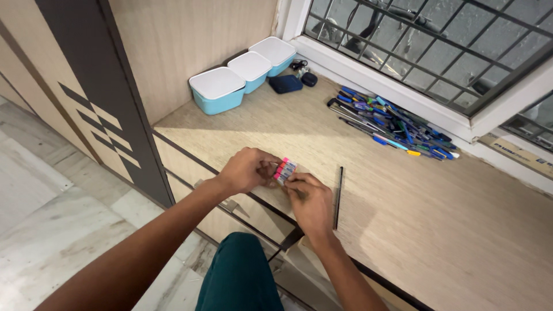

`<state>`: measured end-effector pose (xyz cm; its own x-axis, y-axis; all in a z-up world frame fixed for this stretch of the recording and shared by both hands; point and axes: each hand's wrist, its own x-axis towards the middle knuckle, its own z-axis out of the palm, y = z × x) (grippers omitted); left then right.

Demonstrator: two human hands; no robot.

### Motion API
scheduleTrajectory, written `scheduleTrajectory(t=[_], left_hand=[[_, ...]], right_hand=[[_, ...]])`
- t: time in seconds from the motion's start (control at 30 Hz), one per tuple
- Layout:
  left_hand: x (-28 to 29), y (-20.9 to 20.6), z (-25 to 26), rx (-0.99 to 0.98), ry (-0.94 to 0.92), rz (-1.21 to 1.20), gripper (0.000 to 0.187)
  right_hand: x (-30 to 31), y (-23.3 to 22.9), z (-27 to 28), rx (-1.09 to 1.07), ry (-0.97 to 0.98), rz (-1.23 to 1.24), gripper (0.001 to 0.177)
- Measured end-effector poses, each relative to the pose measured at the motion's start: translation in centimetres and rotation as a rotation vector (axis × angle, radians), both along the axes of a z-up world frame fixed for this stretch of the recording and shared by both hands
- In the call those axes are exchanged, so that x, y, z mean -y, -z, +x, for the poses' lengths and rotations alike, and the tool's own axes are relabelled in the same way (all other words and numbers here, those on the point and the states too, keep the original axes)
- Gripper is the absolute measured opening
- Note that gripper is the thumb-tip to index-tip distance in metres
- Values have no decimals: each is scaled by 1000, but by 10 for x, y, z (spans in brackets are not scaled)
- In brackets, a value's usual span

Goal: The person sits on the floor and organizes a pile of pens and markers on a wooden surface. They pick up individual pens, remove the caps, and place the caps into a small, colorful box. The person repeats this process for multiple pens, sorting them into the box.

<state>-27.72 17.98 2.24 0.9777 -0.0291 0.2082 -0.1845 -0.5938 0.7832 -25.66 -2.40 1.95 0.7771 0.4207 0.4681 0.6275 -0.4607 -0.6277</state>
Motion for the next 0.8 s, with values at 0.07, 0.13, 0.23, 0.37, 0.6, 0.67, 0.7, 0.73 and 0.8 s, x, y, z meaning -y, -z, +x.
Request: scheduleTrajectory(t=[0.07, 0.13, 0.23, 0.37, 0.6, 0.67, 0.7, 0.73, 0.8], left_hand=[[1, -4, -2, -12, -16, 12, 57], [2, -7, -2, -18, -3, 52, 58], [1, -10, 1, -18, 16, 88, 67], [-1, -14, 4, -80, 8, 140, 75], [1, -11, 14, -148, -30, 246, 79], [0, -8, 17, -165, -40, 269, 75], [-1, -7, 19, -182, -26, 247, 74], [-3, -6, 21, -199, -13, 224, 72], [-3, -6, 26, -232, -6, 232, 62]], right_hand=[[-1, 1, 0, 23, 8, -22, 19], [-1, 0, 0, 67, 26, -62, 17], [-2, -1, 0, 9, 48, -73, 21], [-4, -3, 1, -136, 92, 3, 35], [-6, -12, 5, -280, 118, 0, 60], [-8, -16, 7, -369, 121, -3, 71], [-7, -17, 9, -419, 134, -20, 79], [-6, -18, 11, -468, 147, -38, 87], [-6, -18, 17, -500, 152, -50, 80]])
